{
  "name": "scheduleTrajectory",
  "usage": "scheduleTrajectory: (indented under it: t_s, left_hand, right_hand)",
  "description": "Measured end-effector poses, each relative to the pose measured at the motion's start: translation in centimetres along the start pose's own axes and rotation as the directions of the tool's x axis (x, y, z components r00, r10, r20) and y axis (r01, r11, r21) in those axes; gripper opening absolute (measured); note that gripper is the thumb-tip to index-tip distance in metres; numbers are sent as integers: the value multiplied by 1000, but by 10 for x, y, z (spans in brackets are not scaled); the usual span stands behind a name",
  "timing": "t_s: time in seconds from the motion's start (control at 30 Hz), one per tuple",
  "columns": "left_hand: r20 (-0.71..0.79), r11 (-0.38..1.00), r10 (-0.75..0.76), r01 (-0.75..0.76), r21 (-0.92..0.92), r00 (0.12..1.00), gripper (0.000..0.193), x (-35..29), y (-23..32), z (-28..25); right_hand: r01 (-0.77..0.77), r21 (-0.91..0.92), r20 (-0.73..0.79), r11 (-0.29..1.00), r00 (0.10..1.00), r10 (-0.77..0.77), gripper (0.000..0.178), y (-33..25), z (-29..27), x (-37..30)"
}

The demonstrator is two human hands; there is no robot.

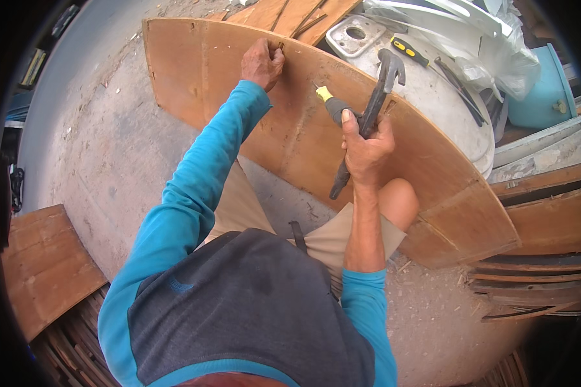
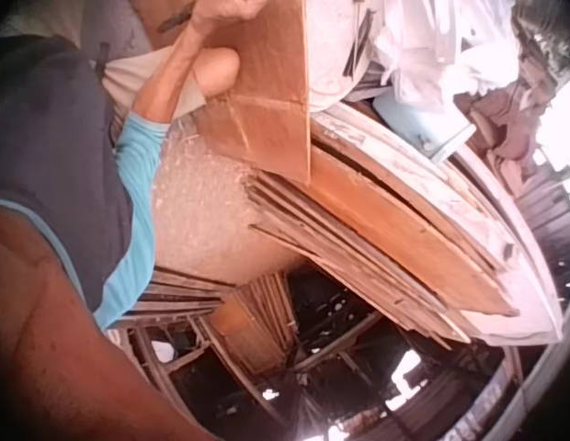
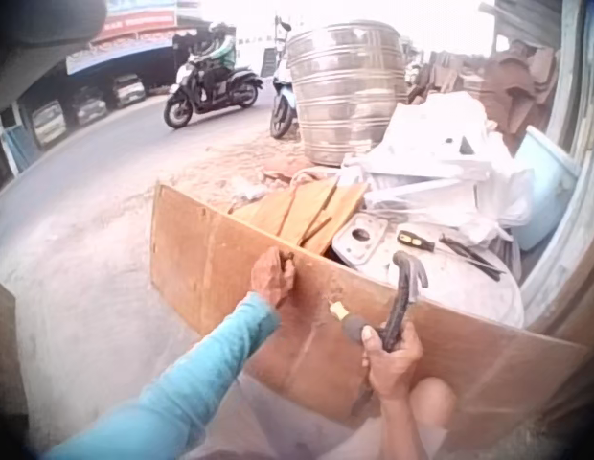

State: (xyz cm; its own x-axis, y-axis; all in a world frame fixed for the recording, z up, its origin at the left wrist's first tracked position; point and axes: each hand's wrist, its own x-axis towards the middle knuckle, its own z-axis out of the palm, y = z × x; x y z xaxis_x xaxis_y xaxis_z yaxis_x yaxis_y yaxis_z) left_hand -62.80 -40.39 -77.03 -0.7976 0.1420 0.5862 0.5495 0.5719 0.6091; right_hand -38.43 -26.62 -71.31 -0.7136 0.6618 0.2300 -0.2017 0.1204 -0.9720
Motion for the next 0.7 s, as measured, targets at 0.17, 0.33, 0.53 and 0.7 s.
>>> scheduleTrajectory:
  t_s: [0.17,0.33,0.53,0.7]
  left_hand:
    - [24,991,-131,132,-11,991,15,-4,3,-2]
    - [114,999,-22,17,47,993,15,-3,-11,-11]
    - [51,993,-18,24,-113,999,18,-12,-3,-13]
    - [-42,996,87,-88,-28,995,17,-10,-6,-12]
  right_hand:
    - [-34,-6,16,999,999,34,32,5,-2,-4]
    - [-33,18,7,999,999,33,31,7,1,-1]
    - [-39,2,44,999,998,39,30,11,4,-6]
    - [-39,0,61,999,997,39,31,14,6,-7]
